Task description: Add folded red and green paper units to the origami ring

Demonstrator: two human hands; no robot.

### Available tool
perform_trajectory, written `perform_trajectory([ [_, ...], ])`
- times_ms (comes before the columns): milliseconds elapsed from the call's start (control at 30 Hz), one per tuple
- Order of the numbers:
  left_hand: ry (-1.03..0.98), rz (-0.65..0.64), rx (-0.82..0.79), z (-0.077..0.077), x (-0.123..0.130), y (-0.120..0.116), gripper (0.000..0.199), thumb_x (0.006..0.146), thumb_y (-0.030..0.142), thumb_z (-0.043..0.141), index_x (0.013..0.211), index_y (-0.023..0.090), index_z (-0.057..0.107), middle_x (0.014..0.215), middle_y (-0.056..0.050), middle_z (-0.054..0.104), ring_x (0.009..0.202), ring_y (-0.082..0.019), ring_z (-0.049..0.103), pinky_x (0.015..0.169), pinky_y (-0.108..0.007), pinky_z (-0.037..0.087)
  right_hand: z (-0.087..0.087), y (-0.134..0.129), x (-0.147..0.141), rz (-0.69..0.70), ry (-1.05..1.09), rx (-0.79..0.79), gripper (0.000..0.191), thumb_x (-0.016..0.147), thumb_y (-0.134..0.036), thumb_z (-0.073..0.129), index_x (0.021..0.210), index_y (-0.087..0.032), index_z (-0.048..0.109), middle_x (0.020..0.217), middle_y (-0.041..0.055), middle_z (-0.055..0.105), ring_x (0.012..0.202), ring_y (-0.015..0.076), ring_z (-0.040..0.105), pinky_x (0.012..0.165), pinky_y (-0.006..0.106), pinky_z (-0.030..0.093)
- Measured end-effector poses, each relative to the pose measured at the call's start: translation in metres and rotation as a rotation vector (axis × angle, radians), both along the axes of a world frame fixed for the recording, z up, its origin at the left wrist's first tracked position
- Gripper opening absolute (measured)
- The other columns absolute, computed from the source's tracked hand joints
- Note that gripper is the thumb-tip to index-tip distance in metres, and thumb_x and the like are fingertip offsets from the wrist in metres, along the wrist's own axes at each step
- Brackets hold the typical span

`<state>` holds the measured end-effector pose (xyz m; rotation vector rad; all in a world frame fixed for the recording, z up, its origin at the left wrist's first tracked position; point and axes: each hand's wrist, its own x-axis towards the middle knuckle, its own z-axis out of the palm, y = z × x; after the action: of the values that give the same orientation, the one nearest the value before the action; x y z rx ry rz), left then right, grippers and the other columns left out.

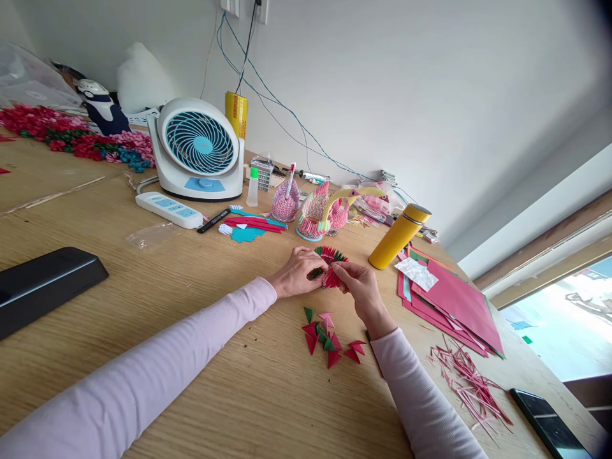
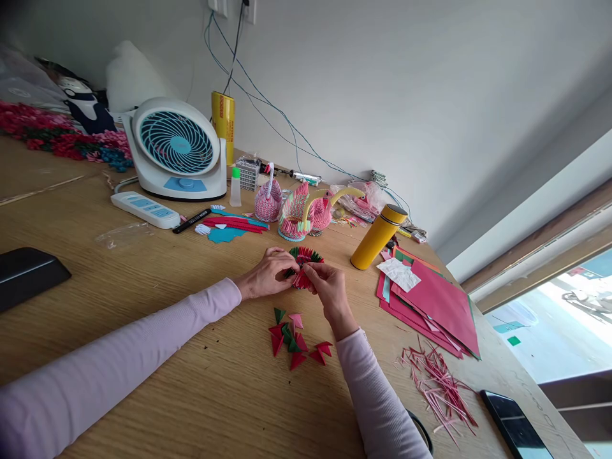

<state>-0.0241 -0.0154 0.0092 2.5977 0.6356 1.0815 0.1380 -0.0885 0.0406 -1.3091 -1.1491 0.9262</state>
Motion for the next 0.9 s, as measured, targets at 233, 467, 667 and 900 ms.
perform_trajectory([
  [233, -0.013, 0.019, -0.008, -0.003, 0.002, 0.001, 0.005, 0.079, 0.020, 0.063, 0.084, 0.021, 0.066, 0.091, 0.000, 0.071, 0.097, -0.019, 0.064, 0.099, -0.040, 0.031, 0.001, -0.001, 0.004, 0.025, -0.032, 0.025, 0.046, 0.060, -0.054, 0.081, 0.077, -0.012, 0.073, 0.052, -0.0008, 0.059, 0.044, 0.0071, 0.041, 0.041, 0.022, 0.032],
  [467, -0.009, 0.037, 0.004, -0.006, 0.003, 0.004, 0.006, 0.079, 0.023, 0.065, 0.085, 0.022, 0.067, 0.094, -0.002, 0.072, 0.103, -0.021, 0.063, 0.098, -0.042, 0.033, -0.005, 0.002, 0.006, 0.024, -0.132, 0.039, 0.047, 0.061, -0.055, 0.080, 0.081, -0.013, 0.075, 0.057, 0.0022, 0.065, 0.043, 0.0088, 0.045, 0.041, 0.024, 0.039],
  [667, -0.018, 0.043, 0.010, -0.006, 0.003, 0.004, 0.007, 0.079, 0.024, 0.066, 0.085, 0.021, 0.068, 0.094, -0.003, 0.072, 0.103, -0.021, 0.064, 0.098, -0.043, 0.034, -0.008, 0.003, 0.007, 0.034, -0.161, 0.041, 0.047, 0.065, -0.055, 0.078, 0.085, -0.012, 0.076, 0.058, 0.0024, 0.066, 0.043, 0.0090, 0.047, 0.042, 0.024, 0.041],
  [900, 0.000, 0.051, 0.006, -0.007, 0.003, 0.005, 0.007, 0.080, 0.025, 0.066, 0.085, 0.022, 0.068, 0.094, -0.003, 0.072, 0.104, -0.021, 0.063, 0.100, -0.042, 0.034, -0.010, 0.003, 0.011, 0.049, -0.318, 0.066, 0.045, 0.073, -0.054, 0.071, 0.091, -0.013, 0.076, 0.062, 0.0036, 0.068, 0.045, 0.0112, 0.053, 0.043, 0.023, 0.043],
])
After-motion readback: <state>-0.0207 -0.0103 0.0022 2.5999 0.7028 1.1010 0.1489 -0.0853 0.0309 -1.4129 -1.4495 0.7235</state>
